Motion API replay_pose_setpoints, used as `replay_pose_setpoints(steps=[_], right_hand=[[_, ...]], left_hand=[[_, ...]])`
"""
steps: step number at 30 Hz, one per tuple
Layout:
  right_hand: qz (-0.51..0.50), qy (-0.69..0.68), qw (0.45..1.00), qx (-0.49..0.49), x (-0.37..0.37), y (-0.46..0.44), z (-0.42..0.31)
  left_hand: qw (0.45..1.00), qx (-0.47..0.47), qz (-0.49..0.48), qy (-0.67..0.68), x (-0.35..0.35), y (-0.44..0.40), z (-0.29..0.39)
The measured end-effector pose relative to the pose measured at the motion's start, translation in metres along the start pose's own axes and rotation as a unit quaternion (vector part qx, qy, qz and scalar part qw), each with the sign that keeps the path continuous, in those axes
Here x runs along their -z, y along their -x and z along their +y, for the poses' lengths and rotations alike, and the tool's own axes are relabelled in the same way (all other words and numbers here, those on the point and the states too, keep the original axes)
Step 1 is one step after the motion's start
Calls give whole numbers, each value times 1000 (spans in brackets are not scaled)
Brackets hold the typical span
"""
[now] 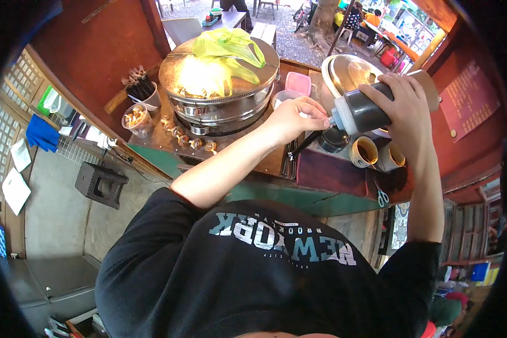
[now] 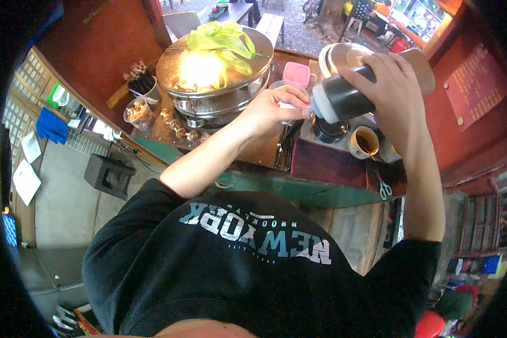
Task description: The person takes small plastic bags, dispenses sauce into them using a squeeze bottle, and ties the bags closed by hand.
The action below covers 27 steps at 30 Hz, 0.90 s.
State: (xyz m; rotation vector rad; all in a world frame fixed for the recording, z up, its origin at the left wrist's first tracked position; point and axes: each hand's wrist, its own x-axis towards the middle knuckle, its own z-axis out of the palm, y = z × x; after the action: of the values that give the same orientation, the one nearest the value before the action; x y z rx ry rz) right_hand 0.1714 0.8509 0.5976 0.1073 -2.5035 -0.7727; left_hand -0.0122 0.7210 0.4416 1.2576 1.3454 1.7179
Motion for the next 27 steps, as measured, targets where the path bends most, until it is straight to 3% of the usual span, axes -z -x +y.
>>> replay_pose_setpoints(steps=[7,17,27], right_hand=[[-15,-18,998,-60,-15,18,-5],[26,-79,982,-169,-49,57,-22],[102,-222,915,-320,-112,93,-71]], left_hand=[[999,-10,11,-28,-1,2,-3],[983,-46,41,-173,-6,9,4],[973,-81,94,-193,-9,14,-7]])
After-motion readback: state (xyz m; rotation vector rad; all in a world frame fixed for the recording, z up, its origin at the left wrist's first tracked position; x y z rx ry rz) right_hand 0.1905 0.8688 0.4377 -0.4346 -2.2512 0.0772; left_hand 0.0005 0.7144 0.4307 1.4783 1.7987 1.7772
